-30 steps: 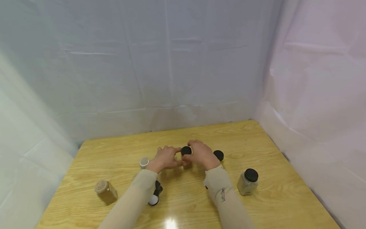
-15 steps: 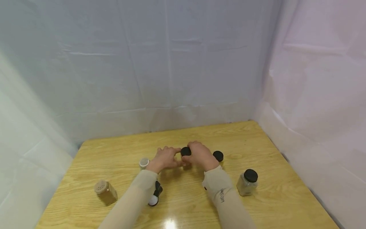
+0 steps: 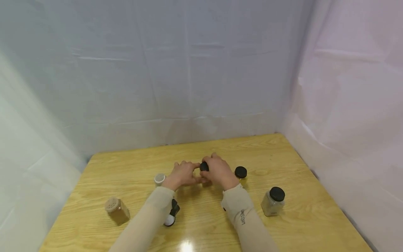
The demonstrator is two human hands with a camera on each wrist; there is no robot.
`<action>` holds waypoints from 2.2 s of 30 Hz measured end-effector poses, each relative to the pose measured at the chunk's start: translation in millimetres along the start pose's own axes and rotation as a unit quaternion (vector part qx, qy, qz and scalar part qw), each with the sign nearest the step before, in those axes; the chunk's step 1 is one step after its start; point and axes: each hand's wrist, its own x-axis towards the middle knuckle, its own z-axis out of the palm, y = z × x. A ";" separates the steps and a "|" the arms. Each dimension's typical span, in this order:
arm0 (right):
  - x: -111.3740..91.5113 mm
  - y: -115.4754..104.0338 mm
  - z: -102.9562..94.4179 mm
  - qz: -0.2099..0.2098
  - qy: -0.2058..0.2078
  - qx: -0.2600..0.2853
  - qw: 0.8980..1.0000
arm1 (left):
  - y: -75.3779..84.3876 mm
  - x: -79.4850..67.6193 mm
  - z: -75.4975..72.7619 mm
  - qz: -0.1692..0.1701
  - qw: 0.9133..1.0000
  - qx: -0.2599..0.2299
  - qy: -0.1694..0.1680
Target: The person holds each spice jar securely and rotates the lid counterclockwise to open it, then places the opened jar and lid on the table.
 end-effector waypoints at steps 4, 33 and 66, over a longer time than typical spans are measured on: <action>-1.6 2.2 -0.4 -0.004 0.009 0.001 1.000 | -0.2 1.1 0.0 0.002 1.000 -0.001 0.001; -31.9 7.2 16.1 -0.097 -0.002 0.087 0.991 | -4.1 4.6 1.8 0.001 1.000 -0.009 0.005; -61.9 24.1 78.0 -0.072 -0.074 0.077 0.992 | -6.3 6.7 3.3 -0.003 1.000 0.005 0.007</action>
